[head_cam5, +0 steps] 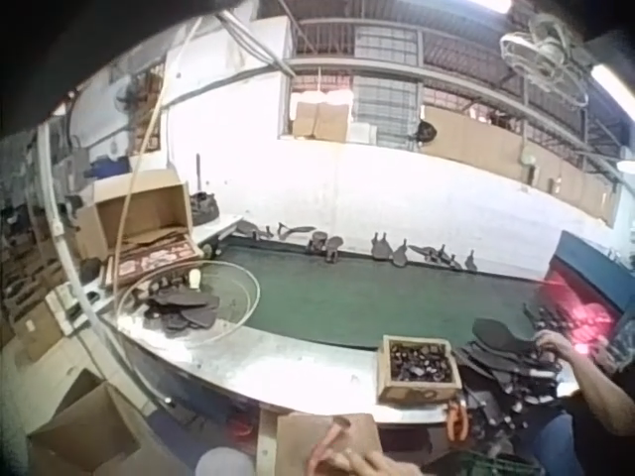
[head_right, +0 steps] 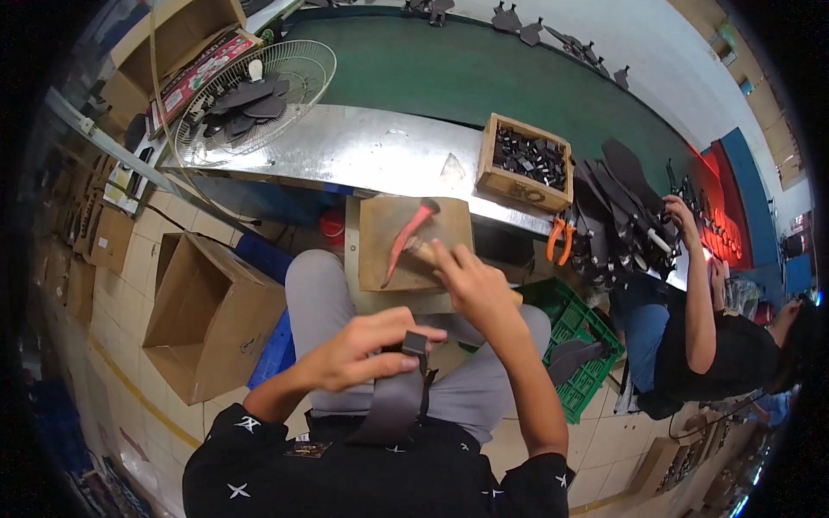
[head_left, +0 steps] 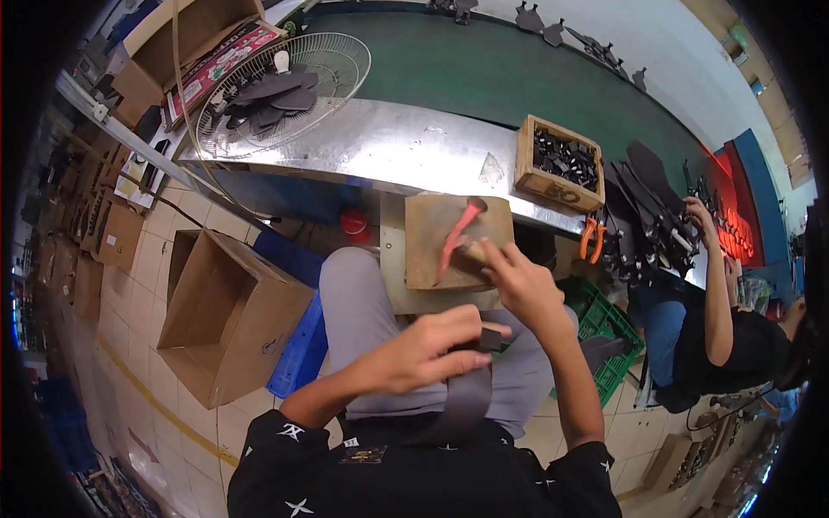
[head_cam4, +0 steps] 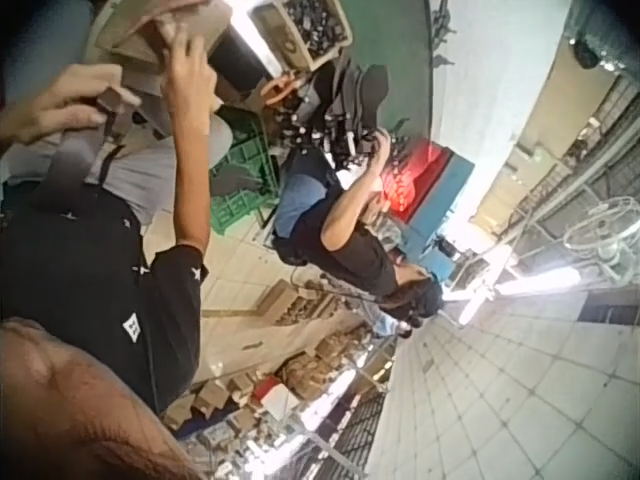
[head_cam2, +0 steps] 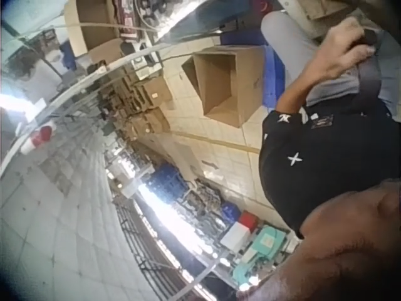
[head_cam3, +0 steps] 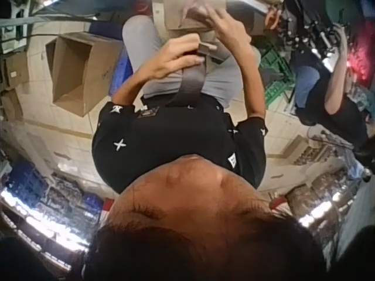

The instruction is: Hammering and trimming shoe components for assembly at a manufacturing workstation.

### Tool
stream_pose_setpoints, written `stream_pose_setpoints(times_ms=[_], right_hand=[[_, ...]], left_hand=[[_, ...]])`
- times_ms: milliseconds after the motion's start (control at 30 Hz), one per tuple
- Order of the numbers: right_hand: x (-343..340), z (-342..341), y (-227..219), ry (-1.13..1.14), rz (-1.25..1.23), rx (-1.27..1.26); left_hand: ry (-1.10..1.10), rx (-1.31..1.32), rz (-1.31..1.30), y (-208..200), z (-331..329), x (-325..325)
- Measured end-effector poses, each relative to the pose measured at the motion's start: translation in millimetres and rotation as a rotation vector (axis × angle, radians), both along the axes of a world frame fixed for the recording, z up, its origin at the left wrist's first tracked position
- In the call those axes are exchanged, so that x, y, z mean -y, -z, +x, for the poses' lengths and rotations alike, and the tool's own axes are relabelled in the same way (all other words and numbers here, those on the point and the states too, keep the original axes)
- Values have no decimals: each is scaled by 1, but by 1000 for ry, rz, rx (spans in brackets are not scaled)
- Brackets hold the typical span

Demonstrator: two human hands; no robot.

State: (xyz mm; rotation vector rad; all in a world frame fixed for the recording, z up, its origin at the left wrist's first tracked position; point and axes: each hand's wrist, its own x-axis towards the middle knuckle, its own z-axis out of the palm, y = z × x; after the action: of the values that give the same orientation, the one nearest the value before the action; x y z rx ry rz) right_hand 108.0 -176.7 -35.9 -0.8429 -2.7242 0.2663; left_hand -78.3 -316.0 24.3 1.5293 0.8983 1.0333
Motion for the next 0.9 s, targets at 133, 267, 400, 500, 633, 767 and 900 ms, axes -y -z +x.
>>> stream_pose_setpoints(times_ms=[133,267,400,500,633,767,900], right_hand=[[16,1,-22,-99,240,-27],[75,19,-25,-376,-1423,-994],[98,8,-38,-187,-1426,-1038],[97,6,-40,-157,-1437,-1057],[95,12,-49,-123,-1430,-1101],[80,31,-36,14,-1168,-1205],[46,67,-33,199,-623,-876]], left_hand=[[95,66,-210,-3,12,17],[160,439,-583,0,28,23],[277,683,-736,0,38,25],[295,714,-787,-3,40,23],[347,647,-771,3,43,16],[194,894,-905,45,29,27],[189,273,-639,16,18,30]])
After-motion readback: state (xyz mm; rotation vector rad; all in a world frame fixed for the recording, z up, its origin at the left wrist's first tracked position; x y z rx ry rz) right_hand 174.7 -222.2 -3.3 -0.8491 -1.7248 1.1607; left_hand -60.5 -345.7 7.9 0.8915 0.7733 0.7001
